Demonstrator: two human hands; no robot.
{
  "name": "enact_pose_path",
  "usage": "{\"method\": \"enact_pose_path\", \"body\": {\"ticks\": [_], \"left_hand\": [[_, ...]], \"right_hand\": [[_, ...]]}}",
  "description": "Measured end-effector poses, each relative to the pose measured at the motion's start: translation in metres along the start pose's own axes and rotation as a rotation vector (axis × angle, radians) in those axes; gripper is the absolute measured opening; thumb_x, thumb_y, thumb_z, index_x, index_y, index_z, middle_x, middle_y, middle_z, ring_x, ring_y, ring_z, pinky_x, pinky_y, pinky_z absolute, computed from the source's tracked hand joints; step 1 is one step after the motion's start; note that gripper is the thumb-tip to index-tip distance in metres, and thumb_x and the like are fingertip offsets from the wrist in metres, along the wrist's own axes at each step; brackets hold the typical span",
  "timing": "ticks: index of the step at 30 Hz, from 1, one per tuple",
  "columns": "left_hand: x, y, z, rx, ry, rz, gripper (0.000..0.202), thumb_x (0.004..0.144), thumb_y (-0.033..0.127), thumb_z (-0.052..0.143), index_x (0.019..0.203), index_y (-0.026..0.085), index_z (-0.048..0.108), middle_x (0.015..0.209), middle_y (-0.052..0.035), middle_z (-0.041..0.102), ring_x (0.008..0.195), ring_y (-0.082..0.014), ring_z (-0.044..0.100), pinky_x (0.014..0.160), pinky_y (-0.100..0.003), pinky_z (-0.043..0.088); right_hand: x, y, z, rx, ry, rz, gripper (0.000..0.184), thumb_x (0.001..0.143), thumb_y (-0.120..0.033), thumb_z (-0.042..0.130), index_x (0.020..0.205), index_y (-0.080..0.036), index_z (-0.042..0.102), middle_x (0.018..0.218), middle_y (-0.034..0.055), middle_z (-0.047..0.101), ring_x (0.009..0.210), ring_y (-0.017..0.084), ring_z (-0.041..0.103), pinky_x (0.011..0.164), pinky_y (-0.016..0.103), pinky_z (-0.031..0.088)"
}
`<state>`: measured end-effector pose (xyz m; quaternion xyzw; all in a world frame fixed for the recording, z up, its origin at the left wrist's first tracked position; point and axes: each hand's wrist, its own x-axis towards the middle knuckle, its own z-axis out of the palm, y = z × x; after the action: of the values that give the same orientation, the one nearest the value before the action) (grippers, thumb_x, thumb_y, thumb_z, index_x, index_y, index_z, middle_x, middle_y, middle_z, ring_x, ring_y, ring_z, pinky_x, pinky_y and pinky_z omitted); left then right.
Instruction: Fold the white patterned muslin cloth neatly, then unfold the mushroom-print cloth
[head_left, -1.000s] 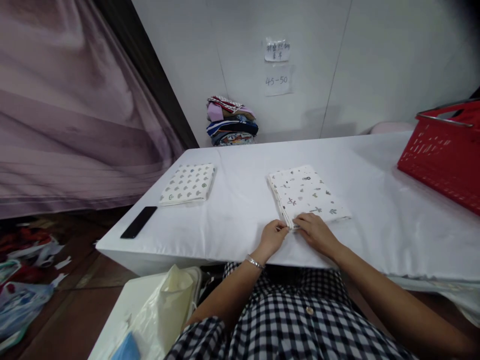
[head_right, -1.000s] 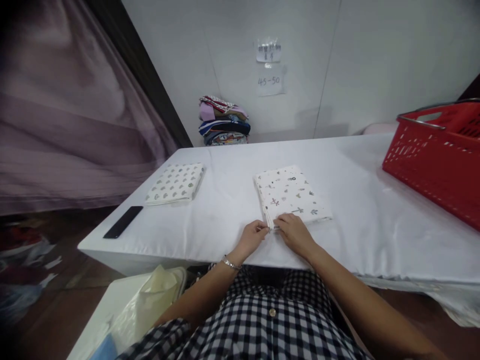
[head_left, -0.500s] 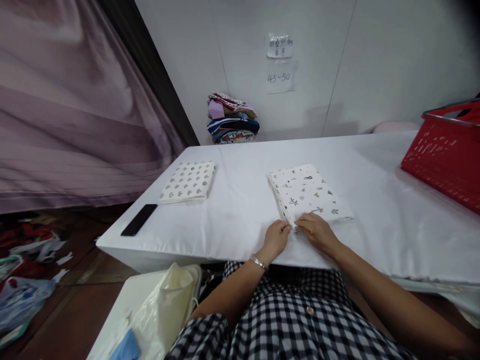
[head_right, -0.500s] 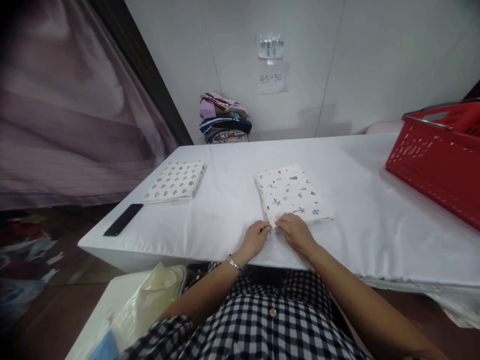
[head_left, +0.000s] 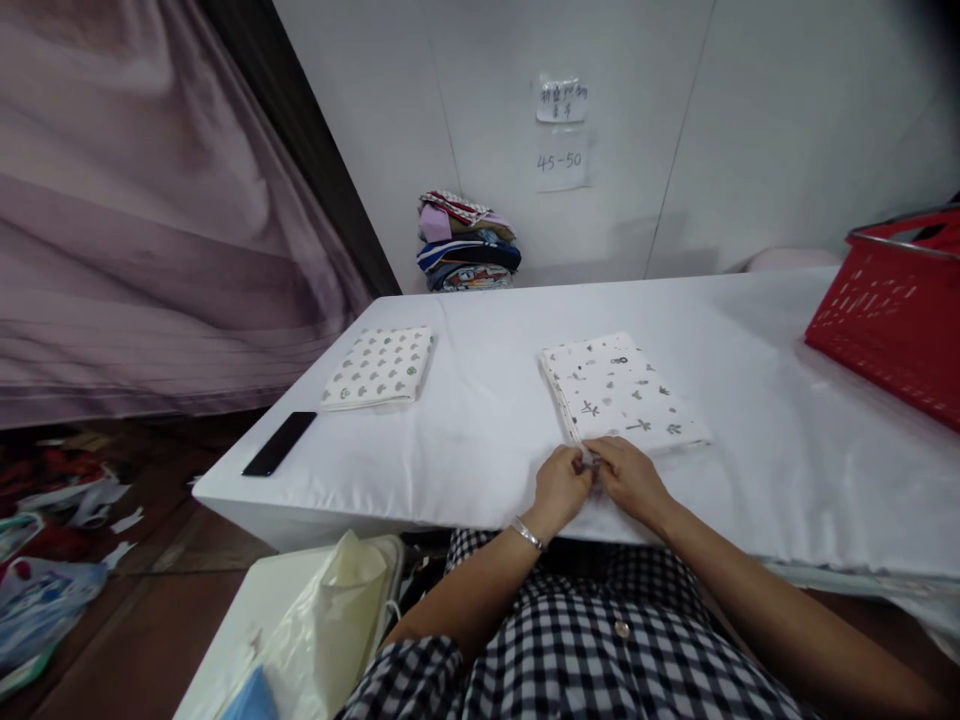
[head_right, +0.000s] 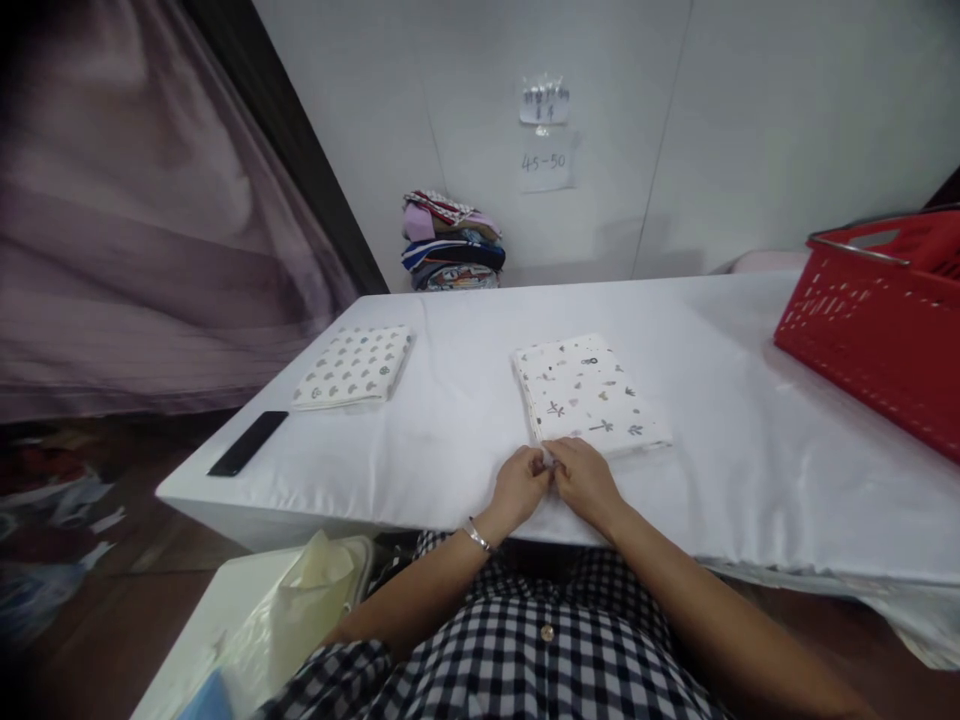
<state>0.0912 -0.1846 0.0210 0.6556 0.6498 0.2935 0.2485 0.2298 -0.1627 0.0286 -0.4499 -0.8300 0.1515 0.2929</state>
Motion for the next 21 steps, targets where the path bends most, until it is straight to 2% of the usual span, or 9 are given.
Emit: {"method": "enact_pose_path", "body": {"ticks": [6, 14, 17, 21], "left_hand": [[0.004, 0.004, 0.004, 0.015, 0.052, -0.082, 0.015, 0.076, 0.026, 0.059, 0.064, 0.018, 0.052, 0.068, 0.0018, 0.053, 0.062, -0.0111, 0.045, 0.058, -0.024, 0.031], [0.003, 0.002, 0.001, -0.038, 0.035, -0.028, 0.013, 0.074, 0.020, 0.054, 0.062, 0.018, 0.056, 0.067, 0.0012, 0.055, 0.064, -0.0112, 0.047, 0.059, -0.023, 0.032], [0.006, 0.003, -0.002, -0.070, -0.002, -0.063, 0.014, 0.074, 0.022, 0.052, 0.063, 0.018, 0.059, 0.068, 0.0005, 0.058, 0.064, -0.0118, 0.049, 0.059, -0.023, 0.034], [0.012, 0.005, -0.008, -0.112, -0.116, -0.144, 0.024, 0.078, 0.032, 0.049, 0.064, 0.017, 0.063, 0.063, 0.0001, 0.061, 0.061, -0.0122, 0.051, 0.056, -0.023, 0.034]], "right_hand": [[-0.001, 0.002, 0.001, 0.075, 0.015, -0.012, 0.039, 0.073, -0.009, 0.040, 0.103, -0.020, 0.063, 0.098, 0.0050, 0.066, 0.093, 0.020, 0.057, 0.088, 0.038, 0.044], [0.004, 0.013, -0.001, 0.243, 0.021, 0.035, 0.026, 0.079, -0.020, 0.045, 0.097, -0.021, 0.065, 0.089, 0.0040, 0.067, 0.084, 0.018, 0.060, 0.076, 0.034, 0.049], [0.006, 0.014, 0.000, 0.240, 0.027, 0.016, 0.025, 0.080, -0.020, 0.045, 0.095, -0.021, 0.065, 0.090, 0.0041, 0.067, 0.085, 0.019, 0.061, 0.078, 0.034, 0.049], [0.004, 0.011, 0.003, 0.219, 0.048, 0.005, 0.027, 0.080, -0.020, 0.043, 0.096, -0.022, 0.066, 0.094, 0.0048, 0.068, 0.088, 0.019, 0.061, 0.081, 0.037, 0.049]]}}
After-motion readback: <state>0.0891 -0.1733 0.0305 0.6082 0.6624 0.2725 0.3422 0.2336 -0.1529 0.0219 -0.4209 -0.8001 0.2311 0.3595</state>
